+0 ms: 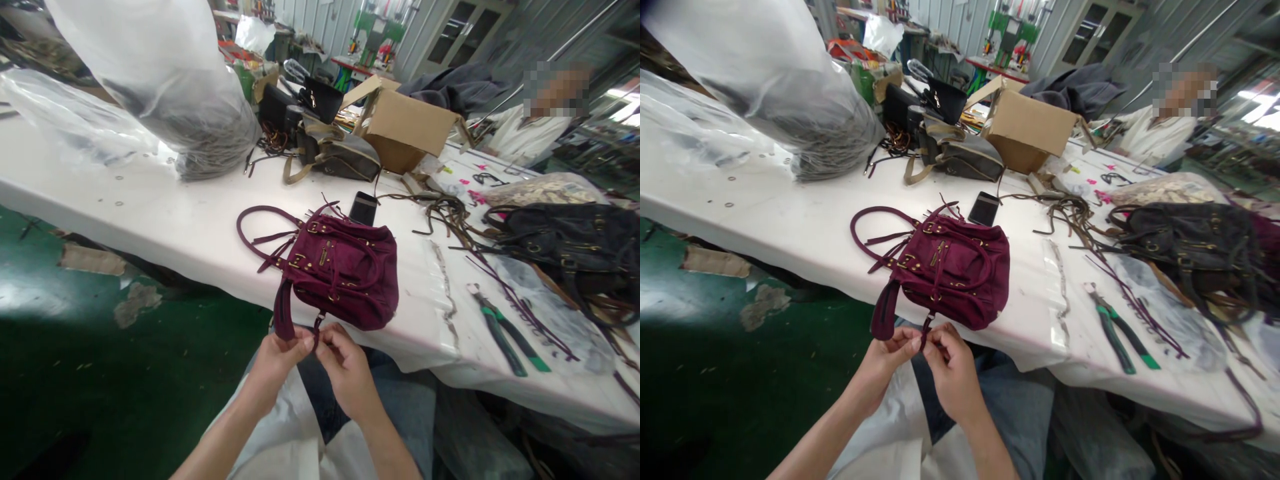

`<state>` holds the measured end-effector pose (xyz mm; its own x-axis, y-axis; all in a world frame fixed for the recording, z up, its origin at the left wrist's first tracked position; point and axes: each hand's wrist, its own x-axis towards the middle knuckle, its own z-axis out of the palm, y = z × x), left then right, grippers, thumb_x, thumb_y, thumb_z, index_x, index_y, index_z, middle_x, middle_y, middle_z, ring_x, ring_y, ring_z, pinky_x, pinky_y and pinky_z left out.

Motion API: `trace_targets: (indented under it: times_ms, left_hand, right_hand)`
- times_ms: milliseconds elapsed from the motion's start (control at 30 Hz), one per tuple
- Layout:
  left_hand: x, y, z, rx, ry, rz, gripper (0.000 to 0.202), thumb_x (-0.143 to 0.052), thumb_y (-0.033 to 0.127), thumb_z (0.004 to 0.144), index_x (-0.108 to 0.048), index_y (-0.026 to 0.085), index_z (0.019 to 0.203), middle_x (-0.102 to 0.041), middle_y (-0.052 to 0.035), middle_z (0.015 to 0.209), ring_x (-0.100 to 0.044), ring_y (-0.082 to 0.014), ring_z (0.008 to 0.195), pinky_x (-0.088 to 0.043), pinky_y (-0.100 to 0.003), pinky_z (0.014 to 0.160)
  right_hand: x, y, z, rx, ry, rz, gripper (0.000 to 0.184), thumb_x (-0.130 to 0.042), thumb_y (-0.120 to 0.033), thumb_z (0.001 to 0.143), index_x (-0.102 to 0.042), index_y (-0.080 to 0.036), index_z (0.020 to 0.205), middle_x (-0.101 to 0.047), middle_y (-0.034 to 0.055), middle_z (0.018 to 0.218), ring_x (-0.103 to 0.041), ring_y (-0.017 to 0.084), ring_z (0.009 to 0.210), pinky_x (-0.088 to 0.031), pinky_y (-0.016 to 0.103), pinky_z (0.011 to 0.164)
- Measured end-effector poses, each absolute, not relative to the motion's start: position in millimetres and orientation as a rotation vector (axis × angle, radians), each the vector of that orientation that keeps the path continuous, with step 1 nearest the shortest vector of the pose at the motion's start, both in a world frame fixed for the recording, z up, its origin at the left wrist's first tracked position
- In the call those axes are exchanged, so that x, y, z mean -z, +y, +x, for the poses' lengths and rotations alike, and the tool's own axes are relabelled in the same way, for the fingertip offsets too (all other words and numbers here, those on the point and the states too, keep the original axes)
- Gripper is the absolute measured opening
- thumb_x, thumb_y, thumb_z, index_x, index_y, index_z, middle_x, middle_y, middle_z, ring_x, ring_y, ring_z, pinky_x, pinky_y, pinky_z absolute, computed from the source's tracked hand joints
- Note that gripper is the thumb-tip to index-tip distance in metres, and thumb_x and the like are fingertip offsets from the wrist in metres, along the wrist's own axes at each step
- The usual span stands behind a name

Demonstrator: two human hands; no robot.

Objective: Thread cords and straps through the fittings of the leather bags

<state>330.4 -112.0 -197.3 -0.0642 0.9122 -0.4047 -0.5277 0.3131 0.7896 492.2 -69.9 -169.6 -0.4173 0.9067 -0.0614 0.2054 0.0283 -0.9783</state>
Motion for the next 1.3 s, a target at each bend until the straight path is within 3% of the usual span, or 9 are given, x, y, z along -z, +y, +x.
trace_targets:
  times_ms: [167,333,467,567,733,933,1067,1200,1300]
  left_hand:
    - [191,-114,320,-1.240,1.245,0.796,0.033,-0.076,0.047,0.097,-0.081,0.018,0.115,-0.081,-0.0123,0.116,-0.072,-0.0303,0.117,-0.054,-0.039,0.106]
    - [186,-125,337,-1.440,1.416,0.901,0.042,-0.080,0.036,0.093,-0.070,0.024,0.132,-0.072,-0.0122,0.135,-0.071,-0.0283,0.121,-0.057,-0.038,0.104]
    - [193,-140,364,-1.281,1.326,0.611,0.042,-0.078,0.052,0.094,-0.072,0.019,0.120,-0.079,-0.0126,0.111,-0.075,-0.0282,0.105,-0.060,-0.037,0.091]
    - [189,-145,374,-1.027,1.023,0.588,0.050,-0.064,0.062,0.101,-0.082,0.017,0.112,-0.082,-0.0133,0.104,-0.076,-0.0298,0.101,-0.059,-0.042,0.095]
    - [173,-131,367,-1.164,0.969,0.506,0.041,-0.073,0.053,0.098,-0.084,0.023,0.125,-0.083,-0.0093,0.119,-0.073,-0.0284,0.113,-0.052,-0.042,0.111]
    - [177,-113,356,-1.160,0.919,0.371,0.044,-0.081,0.052,0.093,-0.086,0.015,0.117,-0.083,-0.0156,0.107,-0.073,-0.0235,0.086,-0.059,-0.035,0.078]
    - [180,-112,357,-1.229,0.972,0.299,0.045,-0.080,0.052,0.094,-0.084,0.014,0.116,-0.082,-0.0158,0.109,-0.074,-0.0215,0.091,-0.059,-0.031,0.083]
    - [180,-120,358,-1.179,0.949,0.324,0.048,-0.080,0.052,0.094,-0.081,0.014,0.124,-0.082,-0.0152,0.108,-0.072,-0.0192,0.085,-0.058,-0.028,0.075]
    - [179,-124,358,-1.181,0.897,0.310,0.048,-0.085,0.045,0.091,-0.079,0.017,0.129,-0.083,-0.0143,0.112,-0.075,-0.0214,0.094,-0.060,-0.032,0.085]
  right_hand:
    - [154,-74,500,-1.053,-1.986,-1.338,0.017,-0.054,-0.033,0.108,-0.067,-0.023,0.102,-0.072,0.0069,0.105,-0.069,0.025,0.101,-0.050,0.034,0.092]
    - [145,-82,509,-1.082,-1.866,-1.573,0.026,-0.063,-0.044,0.102,-0.079,-0.024,0.101,-0.080,0.0061,0.091,-0.076,0.026,0.081,-0.055,0.034,0.075]
    - [147,-87,510,-1.381,-1.497,-1.612,0.034,-0.076,-0.053,0.090,-0.086,-0.022,0.102,-0.084,0.0092,0.094,-0.080,0.031,0.085,-0.064,0.037,0.076]
    - [149,-92,511,-1.309,-1.441,-1.638,0.036,-0.080,-0.052,0.086,-0.088,-0.022,0.103,-0.084,0.0111,0.101,-0.081,0.033,0.093,-0.067,0.040,0.085]
    - [148,-106,510,-1.263,-1.370,-1.558,0.037,-0.079,-0.050,0.090,-0.085,-0.021,0.112,-0.083,0.0143,0.111,-0.081,0.032,0.097,-0.068,0.042,0.091]
    - [153,-110,506,-1.562,-1.104,-1.461,0.043,-0.089,-0.057,0.083,-0.083,-0.017,0.100,-0.083,0.0141,0.101,-0.080,0.030,0.087,-0.068,0.042,0.086]
    - [160,-111,506,-1.654,-0.981,-1.463,0.049,-0.096,-0.058,0.076,-0.079,-0.016,0.096,-0.083,0.0128,0.094,-0.080,0.030,0.087,-0.068,0.045,0.086]
    - [164,-114,506,-1.692,-0.948,-1.436,0.045,-0.095,-0.057,0.079,-0.079,-0.017,0.095,-0.082,0.0116,0.096,-0.080,0.030,0.092,-0.067,0.048,0.093]
    - [164,-116,504,-1.702,-0.929,-1.419,0.043,-0.096,-0.055,0.079,-0.080,-0.018,0.092,-0.082,0.0097,0.092,-0.080,0.028,0.089,-0.067,0.046,0.092]
